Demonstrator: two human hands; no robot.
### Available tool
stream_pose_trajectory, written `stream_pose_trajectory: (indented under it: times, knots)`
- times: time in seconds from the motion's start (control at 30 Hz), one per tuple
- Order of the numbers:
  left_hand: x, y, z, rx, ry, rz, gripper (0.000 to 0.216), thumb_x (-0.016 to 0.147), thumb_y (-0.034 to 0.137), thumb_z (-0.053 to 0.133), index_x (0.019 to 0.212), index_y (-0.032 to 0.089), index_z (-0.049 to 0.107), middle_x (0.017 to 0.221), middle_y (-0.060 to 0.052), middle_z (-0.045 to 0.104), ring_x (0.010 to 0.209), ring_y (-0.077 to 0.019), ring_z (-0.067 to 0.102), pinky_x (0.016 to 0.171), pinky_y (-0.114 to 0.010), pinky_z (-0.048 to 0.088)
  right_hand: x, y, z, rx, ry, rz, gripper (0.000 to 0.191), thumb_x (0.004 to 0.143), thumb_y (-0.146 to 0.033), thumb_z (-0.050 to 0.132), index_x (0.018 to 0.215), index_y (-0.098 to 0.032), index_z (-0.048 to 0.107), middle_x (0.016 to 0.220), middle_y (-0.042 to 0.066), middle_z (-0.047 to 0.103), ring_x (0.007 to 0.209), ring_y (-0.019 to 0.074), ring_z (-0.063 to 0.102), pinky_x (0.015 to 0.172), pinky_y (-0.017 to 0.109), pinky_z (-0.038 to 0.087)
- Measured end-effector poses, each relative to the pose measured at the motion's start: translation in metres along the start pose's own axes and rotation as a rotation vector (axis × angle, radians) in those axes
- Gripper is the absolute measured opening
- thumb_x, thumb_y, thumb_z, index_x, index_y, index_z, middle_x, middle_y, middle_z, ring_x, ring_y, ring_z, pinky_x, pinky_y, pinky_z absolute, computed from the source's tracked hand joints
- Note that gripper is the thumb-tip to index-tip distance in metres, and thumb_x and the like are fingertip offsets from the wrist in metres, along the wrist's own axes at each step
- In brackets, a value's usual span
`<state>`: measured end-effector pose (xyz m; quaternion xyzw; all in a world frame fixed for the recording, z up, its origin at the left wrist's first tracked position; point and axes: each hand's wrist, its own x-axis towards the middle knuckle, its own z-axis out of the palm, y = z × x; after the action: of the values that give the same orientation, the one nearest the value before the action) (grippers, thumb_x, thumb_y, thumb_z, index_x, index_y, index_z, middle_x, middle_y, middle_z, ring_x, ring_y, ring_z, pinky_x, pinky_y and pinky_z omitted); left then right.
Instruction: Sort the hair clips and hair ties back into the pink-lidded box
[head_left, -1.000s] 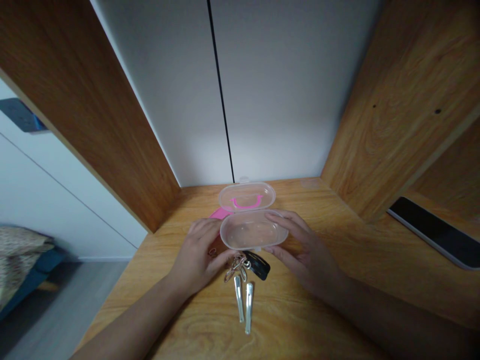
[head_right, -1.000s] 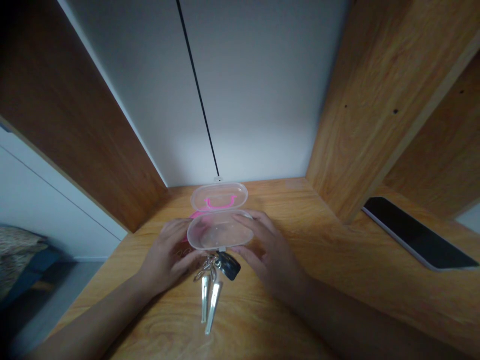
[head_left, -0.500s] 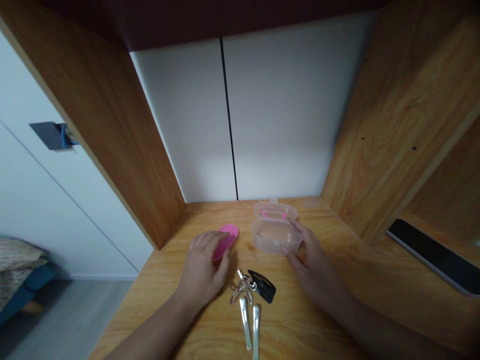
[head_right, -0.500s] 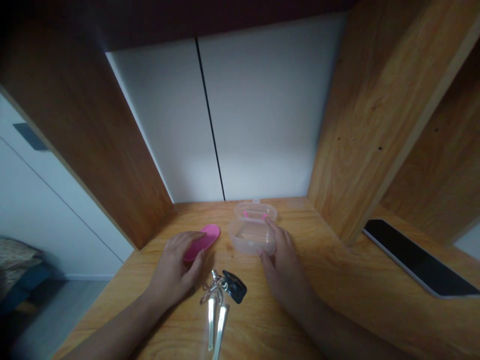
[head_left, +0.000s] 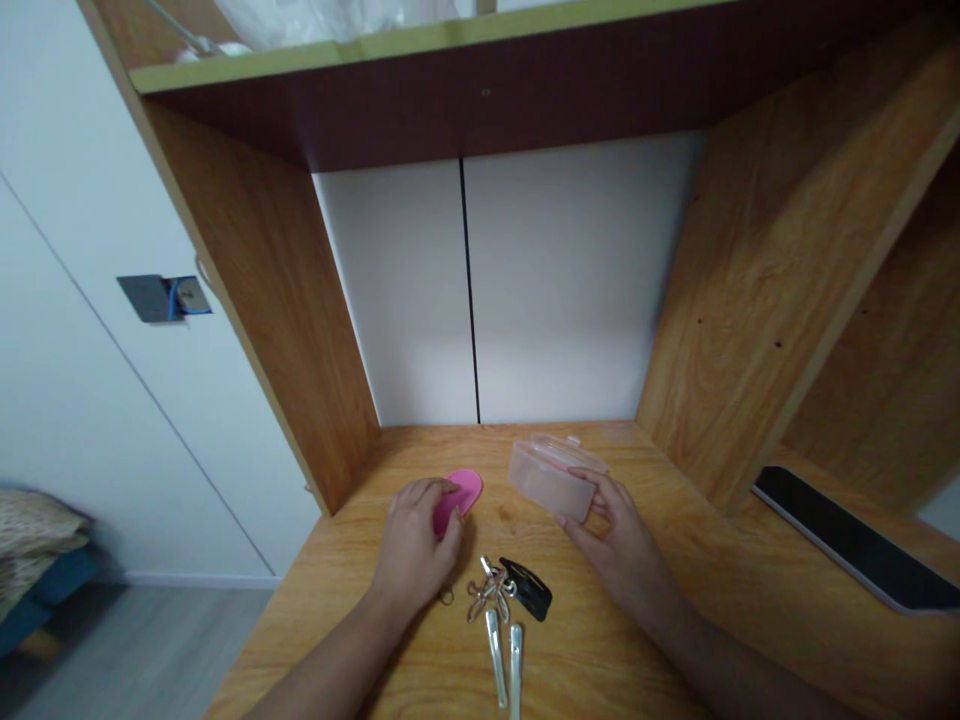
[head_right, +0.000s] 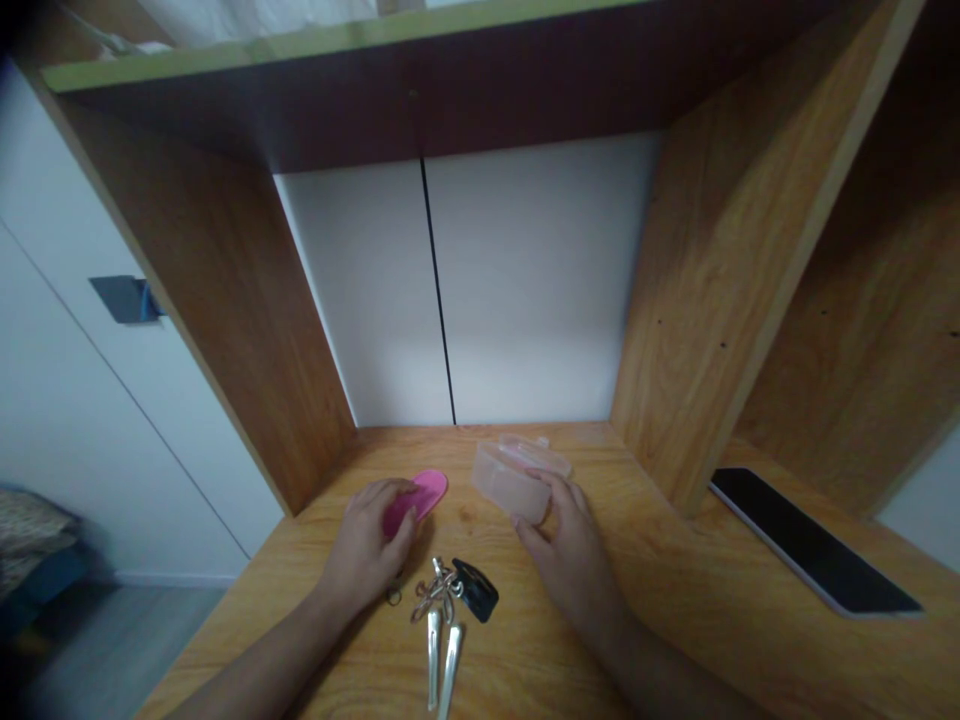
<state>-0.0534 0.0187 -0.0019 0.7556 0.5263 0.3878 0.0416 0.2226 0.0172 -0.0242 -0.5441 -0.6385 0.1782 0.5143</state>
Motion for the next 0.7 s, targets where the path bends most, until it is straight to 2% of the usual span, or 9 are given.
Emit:
stream_pose_trajectory:
  times: [0.13, 0.23, 0.4, 0.57, 0.7]
  knots:
    - [0.002, -0.002, 0.001, -0.016, 0.019, -0.056, 0.02, 0.088, 0.021, 0.058, 0.105, 0.019, 0.069, 0.108, -0.01, 0.072, 0.105, -0.0299, 0.065, 0.098, -0.05, 0.047, 0.0, -0.003, 0.0, 0.071, -0.032, 0.061, 0.041, 0.082, -0.034, 0.07, 0.12, -0.022, 0.059, 0.123, 0.011, 0.065, 0.108, 0.0265, 0.068, 0.099, 0.047, 0.054]
    - [0.003, -0.006, 0.001, -0.029, 0.032, -0.098, 0.022, 0.087, 0.019, 0.057, 0.105, 0.018, 0.069, 0.107, -0.01, 0.073, 0.104, -0.0295, 0.066, 0.097, -0.048, 0.048, -0.003, -0.01, 0.0, 0.141, -0.078, 0.072, 0.049, 0.083, -0.035, 0.07, 0.127, -0.021, 0.054, 0.116, 0.01, 0.07, 0.094, 0.023, 0.071, 0.09, 0.043, 0.058]
    - [0.004, -0.008, 0.001, -0.05, 0.039, -0.137, 0.022, 0.088, 0.018, 0.056, 0.105, 0.017, 0.07, 0.106, -0.01, 0.073, 0.104, -0.0285, 0.067, 0.096, -0.046, 0.05, -0.008, -0.016, 0.002, 0.152, -0.134, 0.024, 0.061, 0.079, -0.026, 0.07, 0.136, -0.024, 0.047, 0.123, 0.008, 0.067, 0.101, 0.0215, 0.069, 0.095, 0.042, 0.056]
    - [0.006, -0.009, 0.001, -0.073, 0.039, -0.148, 0.022, 0.087, 0.017, 0.057, 0.104, 0.017, 0.07, 0.105, -0.01, 0.073, 0.102, -0.0267, 0.067, 0.095, -0.045, 0.05, -0.007, -0.01, 0.003, 0.118, -0.071, 0.051, 0.053, 0.083, -0.027, 0.061, 0.135, -0.023, 0.049, 0.113, 0.007, 0.066, 0.101, 0.0213, 0.067, 0.093, 0.041, 0.054]
    - [0.006, -0.011, 0.002, -0.091, 0.039, -0.147, 0.022, 0.087, 0.016, 0.057, 0.104, 0.017, 0.07, 0.104, -0.009, 0.073, 0.101, -0.026, 0.066, 0.094, -0.043, 0.049, -0.004, -0.004, 0.004, 0.165, 0.013, 0.093, 0.045, 0.084, -0.031, 0.059, 0.128, -0.022, 0.054, 0.102, 0.004, 0.062, 0.089, 0.0199, 0.064, 0.085, 0.037, 0.054]
